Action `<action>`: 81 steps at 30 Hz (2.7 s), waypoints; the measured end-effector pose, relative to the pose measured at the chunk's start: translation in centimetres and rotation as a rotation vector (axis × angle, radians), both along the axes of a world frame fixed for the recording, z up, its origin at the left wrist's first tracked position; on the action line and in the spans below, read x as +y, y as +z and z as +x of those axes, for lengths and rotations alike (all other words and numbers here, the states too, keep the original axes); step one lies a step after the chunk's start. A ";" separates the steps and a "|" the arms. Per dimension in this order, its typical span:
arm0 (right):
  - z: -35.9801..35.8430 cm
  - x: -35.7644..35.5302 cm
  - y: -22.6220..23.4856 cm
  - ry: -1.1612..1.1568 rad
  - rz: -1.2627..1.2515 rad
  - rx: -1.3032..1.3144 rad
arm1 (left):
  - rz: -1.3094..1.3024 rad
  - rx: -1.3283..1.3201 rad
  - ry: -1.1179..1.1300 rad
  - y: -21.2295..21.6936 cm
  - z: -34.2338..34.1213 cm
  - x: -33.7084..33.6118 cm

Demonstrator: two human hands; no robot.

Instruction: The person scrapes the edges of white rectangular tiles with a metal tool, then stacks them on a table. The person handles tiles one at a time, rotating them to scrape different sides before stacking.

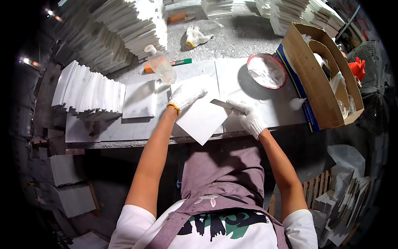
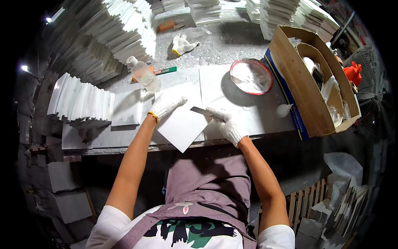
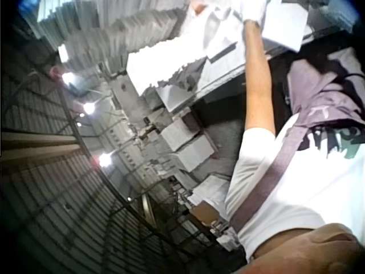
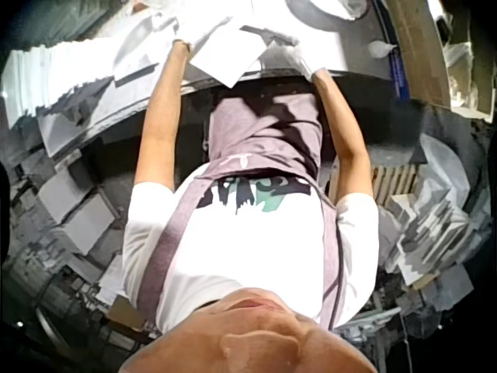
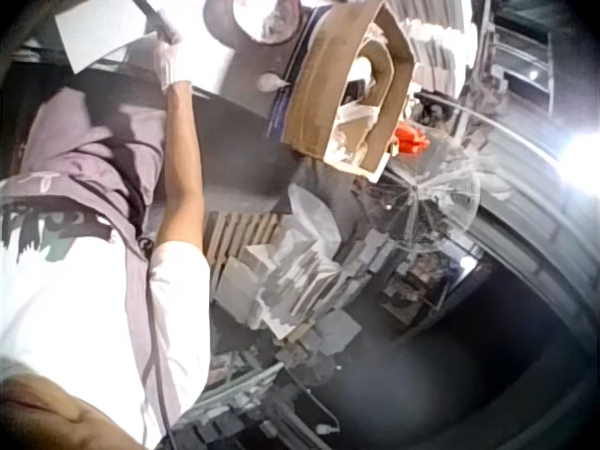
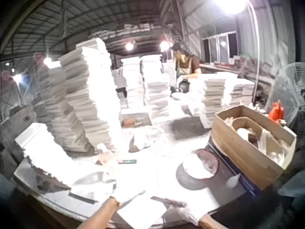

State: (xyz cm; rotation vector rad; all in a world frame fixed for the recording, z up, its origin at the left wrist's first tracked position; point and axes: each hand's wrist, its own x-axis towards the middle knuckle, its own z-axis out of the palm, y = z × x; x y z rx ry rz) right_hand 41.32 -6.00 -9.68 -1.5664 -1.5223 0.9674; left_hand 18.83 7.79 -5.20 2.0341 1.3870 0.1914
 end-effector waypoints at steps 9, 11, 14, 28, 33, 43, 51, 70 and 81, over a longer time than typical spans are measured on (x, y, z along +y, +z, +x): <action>-0.8 -9.8 0.3 0.184 -0.096 0.276 | -0.025 0.005 0.007 -1.6 -0.6 0.9; -1.1 -12.2 0.9 -0.085 -0.407 0.726 | -0.060 -0.007 -0.006 -1.3 -0.4 0.8; -1.8 -14.7 -0.3 -0.231 -0.384 0.925 | 0.022 0.044 -0.101 0.9 0.4 0.3; -1.9 -16.6 -1.4 -0.308 -0.422 1.135 | -0.204 -0.014 -0.067 0.3 0.2 1.3; -2.9 -16.7 -3.3 -0.225 -0.391 1.044 | 0.047 -0.191 -0.206 -4.0 -1.5 2.7; -2.1 -16.6 -2.8 -0.265 -0.408 1.162 | -0.169 -0.283 -0.013 2.9 -1.2 0.9; -2.4 -16.5 -2.7 -0.216 -0.394 1.160 | 0.614 -0.261 -0.020 13.4 0.9 -5.8; -2.2 -15.7 0.0 -0.454 -0.279 1.098 | 1.138 0.058 -0.475 0.2 -0.6 -11.9; -3.5 -14.0 2.7 -0.449 -0.180 1.006 | 0.971 0.143 -0.340 -5.0 -1.9 -12.7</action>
